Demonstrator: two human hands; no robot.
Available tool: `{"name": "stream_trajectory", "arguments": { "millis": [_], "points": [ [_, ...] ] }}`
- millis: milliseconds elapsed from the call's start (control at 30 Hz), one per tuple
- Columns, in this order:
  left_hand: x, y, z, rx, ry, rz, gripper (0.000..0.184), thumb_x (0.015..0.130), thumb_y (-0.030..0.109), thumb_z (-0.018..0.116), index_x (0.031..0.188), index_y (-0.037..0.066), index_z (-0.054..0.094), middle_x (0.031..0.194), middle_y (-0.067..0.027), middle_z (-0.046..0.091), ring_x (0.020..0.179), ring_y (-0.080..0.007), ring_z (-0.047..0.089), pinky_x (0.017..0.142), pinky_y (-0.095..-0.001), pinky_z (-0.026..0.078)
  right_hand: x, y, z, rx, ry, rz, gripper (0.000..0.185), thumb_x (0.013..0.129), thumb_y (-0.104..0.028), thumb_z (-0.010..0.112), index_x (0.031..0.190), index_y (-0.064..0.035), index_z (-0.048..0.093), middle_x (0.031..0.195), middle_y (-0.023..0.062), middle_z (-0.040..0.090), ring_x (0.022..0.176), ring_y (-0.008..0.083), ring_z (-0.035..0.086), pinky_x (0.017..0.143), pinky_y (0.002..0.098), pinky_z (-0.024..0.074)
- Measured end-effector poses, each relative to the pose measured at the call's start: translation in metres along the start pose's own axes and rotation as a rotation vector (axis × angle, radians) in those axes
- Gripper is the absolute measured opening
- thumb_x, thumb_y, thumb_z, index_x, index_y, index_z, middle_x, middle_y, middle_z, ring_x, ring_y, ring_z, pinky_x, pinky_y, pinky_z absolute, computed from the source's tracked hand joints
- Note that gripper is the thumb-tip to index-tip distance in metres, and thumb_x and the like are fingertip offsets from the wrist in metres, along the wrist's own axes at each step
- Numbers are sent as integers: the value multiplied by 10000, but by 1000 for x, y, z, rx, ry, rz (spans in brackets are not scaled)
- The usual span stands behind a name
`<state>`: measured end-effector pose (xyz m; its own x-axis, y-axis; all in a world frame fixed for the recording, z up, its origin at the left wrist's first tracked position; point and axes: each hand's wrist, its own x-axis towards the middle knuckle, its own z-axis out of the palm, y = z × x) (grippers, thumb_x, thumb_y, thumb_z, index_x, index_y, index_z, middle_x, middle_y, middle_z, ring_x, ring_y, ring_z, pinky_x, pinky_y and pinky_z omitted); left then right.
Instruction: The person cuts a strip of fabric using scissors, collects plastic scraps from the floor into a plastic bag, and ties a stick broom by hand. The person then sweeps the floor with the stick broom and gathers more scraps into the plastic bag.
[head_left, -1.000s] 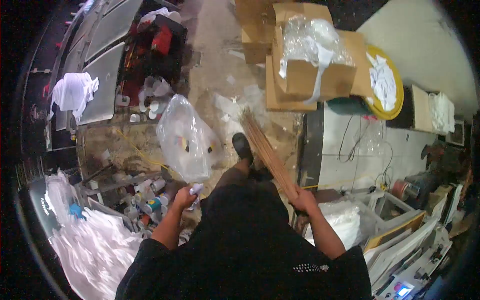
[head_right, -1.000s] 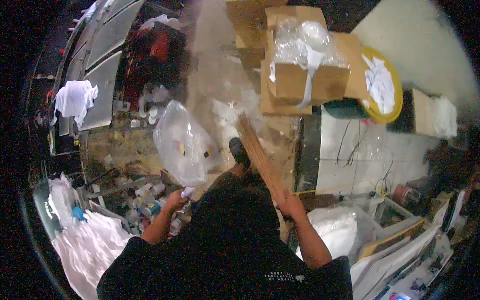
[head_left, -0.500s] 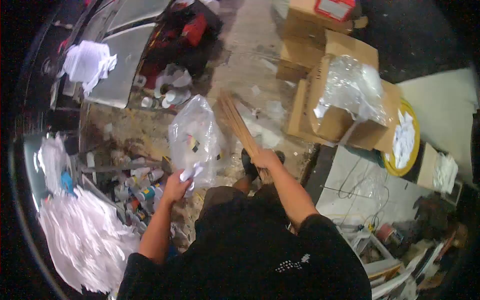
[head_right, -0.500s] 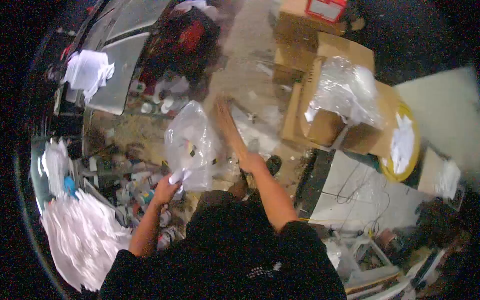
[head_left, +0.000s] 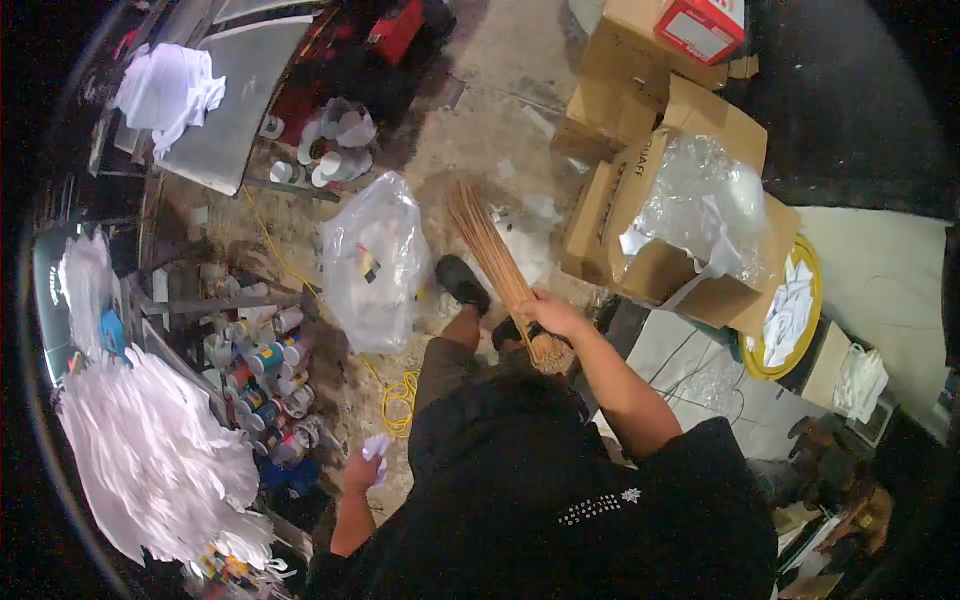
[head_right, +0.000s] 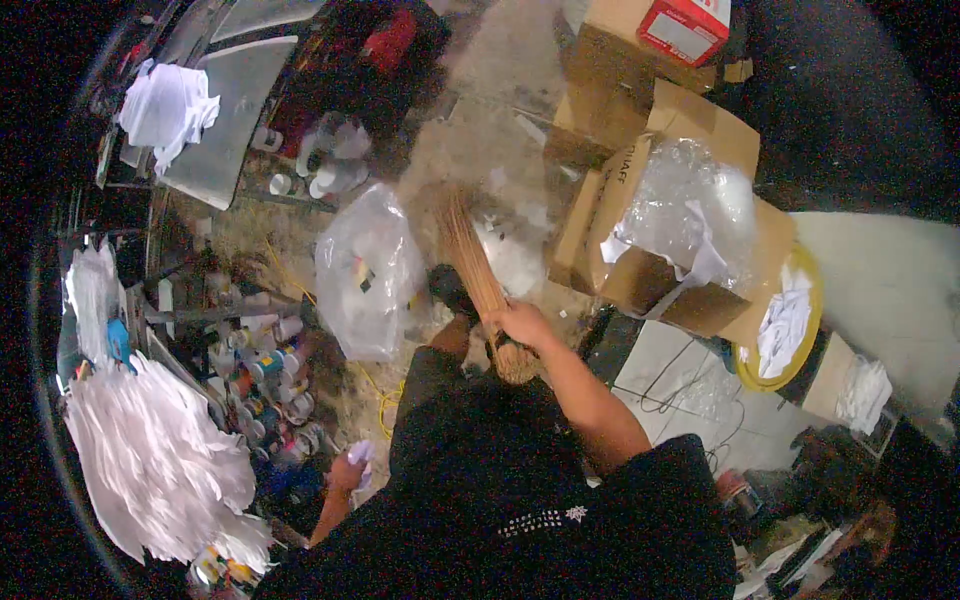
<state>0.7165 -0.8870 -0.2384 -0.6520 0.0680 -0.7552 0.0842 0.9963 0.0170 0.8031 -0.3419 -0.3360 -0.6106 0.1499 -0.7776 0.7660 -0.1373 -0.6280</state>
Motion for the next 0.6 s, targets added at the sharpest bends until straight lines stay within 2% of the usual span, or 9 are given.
{"name": "stream_trajectory", "arguments": {
  "millis": [33, 133, 200, 267, 333, 433, 500, 533, 600],
  "points": [
    [16, 9, -2, 33, 19, 147, 372, 756, 213, 621, 1065, 12, 573, 1011, -204, 618, 922, -334, 607, 752, -414, 479, 30, 26, -1, 114, 22, -98, 553, 767, -391, 606, 1094, 48, 531, 971, 105, 605, 859, 177, 538, 782, 332, 425],
    [29, 107, -72, -190, 29, 94, 366, 746, 197, 637, 1053, 8, 575, 988, -202, 624, 912, -316, 613, 747, -405, 475, 50, -16, -29, 9, 76, -72, 533, 764, -397, 604, 1058, 45, 552, 941, 125, 613, 853, 199, 559, 778, 333, 432],
    [45, 138, -106, -254, 147, 261, 396, 744, 196, 637, 1081, 2, 564, 974, -195, 629, 909, -307, 615, 757, -397, 471, 50, -36, -40, -60, 196, -12, 500, 763, -399, 597, 996, 44, 582, 897, 139, 619, 801, 223, 587, 745, 347, 451],
    [73, 154, -127, -178, 130, 331, 422, 751, 177, 623, 1125, 0, 539, 984, -185, 628, 900, -300, 616, 769, -388, 468, 50, -43, -46, 96, 107, 345, 474, 732, -396, 621, 1021, -20, 614, 947, 145, 647, 875, 241, 594, 789, 350, 443],
    [87, 194, -154, -281, 242, 403, 292, 718, 135, 628, 972, -4, 589, 868, -197, 624, 819, -332, 614, 737, -393, 461, -6, -88, -49, 234, 213, 260, 479, 769, -428, 602, 900, 33, 620, 810, 141, 628, 683, 251, 601, 619, 398, 477],
    [149, 219, -179, -421, 72, 422, 300, 723, 111, 608, 994, -15, 572, 876, -169, 624, 811, -288, 607, 742, -374, 458, -3, -80, -61, 365, 200, 111, 422, 787, -392, 601, 884, 17, 627, 817, 129, 629, 661, 249, 593, 610, 395, 473],
    [202, 253, -203, -408, 21, 511, 336, 732, 97, 603, 1044, -19, 564, 880, -116, 621, 788, -210, 591, 721, -332, 459, 14, -97, -71, 631, 196, -52, 380, 800, -353, 595, 894, 14, 624, 839, 123, 630, 681, 238, 592, 636, 384, 472],
    [217, 289, -220, -368, -17, 560, 336, 732, 97, 603, 1044, -19, 564, 880, -116, 621, 788, -210, 591, 721, -332, 459, 21, -110, -79, 733, 215, -111, 366, 805, -340, 593, 897, 12, 623, 847, 121, 631, 687, 234, 591, 644, 381, 471],
    [224, 378, -268, -404, -58, 669, 354, 724, 94, 607, 1054, -26, 561, 880, -80, 608, 777, -167, 569, 705, -301, 455, 38, -168, -107, 529, 382, -173, 317, 820, -279, 584, 934, 16, 606, 851, 120, 627, 728, 220, 591, 650, 364, 467]
  ]
}}
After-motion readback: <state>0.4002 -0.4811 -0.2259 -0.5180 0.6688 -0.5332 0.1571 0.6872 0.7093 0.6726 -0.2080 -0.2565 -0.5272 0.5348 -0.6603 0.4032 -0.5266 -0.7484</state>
